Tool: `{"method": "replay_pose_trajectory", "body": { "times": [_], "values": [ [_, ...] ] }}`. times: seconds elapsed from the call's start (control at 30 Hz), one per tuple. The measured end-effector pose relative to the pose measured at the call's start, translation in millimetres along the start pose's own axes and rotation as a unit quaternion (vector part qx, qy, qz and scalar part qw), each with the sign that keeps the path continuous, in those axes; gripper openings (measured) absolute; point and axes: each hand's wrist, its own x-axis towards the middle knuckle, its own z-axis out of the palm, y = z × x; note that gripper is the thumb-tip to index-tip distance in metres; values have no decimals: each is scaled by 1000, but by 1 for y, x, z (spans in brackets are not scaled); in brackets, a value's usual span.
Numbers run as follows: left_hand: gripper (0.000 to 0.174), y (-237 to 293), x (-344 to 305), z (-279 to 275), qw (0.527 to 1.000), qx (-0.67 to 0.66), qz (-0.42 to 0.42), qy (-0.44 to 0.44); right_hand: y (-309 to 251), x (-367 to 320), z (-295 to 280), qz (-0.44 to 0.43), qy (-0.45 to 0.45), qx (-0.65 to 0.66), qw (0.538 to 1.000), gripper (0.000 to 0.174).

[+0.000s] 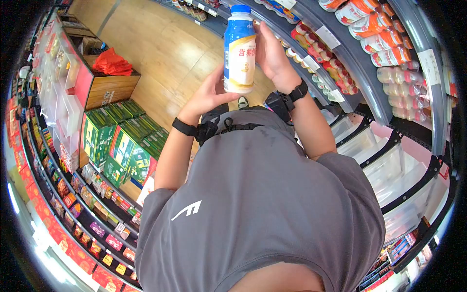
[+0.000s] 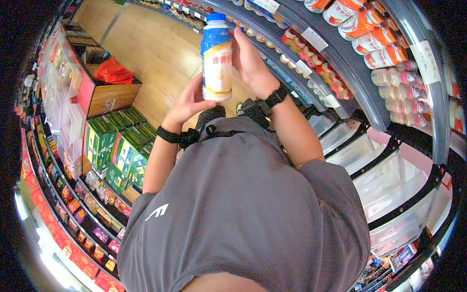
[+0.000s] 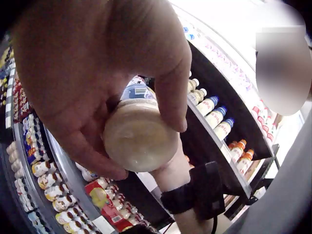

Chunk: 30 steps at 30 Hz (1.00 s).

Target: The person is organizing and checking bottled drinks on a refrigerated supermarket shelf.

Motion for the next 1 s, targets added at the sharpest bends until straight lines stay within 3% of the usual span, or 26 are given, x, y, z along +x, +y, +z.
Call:
{"method": "replay_pose_trajectory", "body": {
  "times": [0.13, 0.23, 0.4, 0.5, 0.6, 0.73, 1.0],
  "values": [
    [93, 6, -3, -3, 997, -32, -23, -66, 6, 3, -7, 59, -103, 91, 989, 65],
    [95, 3, -3, -5, 991, -70, -33, -112, 7, 1, -6, 46, -184, 131, 973, 68],
    [94, -3, -5, -6, 989, -85, -27, -121, 8, -1, -1, 52, -146, 93, 984, 64],
    [90, 2, -7, 0, 994, -55, -37, -82, 10, -4, -2, 61, -121, 85, 987, 62],
    [97, -2, -1, 1, 996, -45, -47, -66, 14, -4, -6, 48, -70, 48, 995, 61],
    [96, -13, 3, 1, 999, -31, 1, -31, 24, 3, -15, 19, -24, 10, 999, 61],
    [92, -15, 1, 4, 998, -42, 5, -37, 19, -3, -18, 60, -65, 91, 992, 67]
  ]
}}
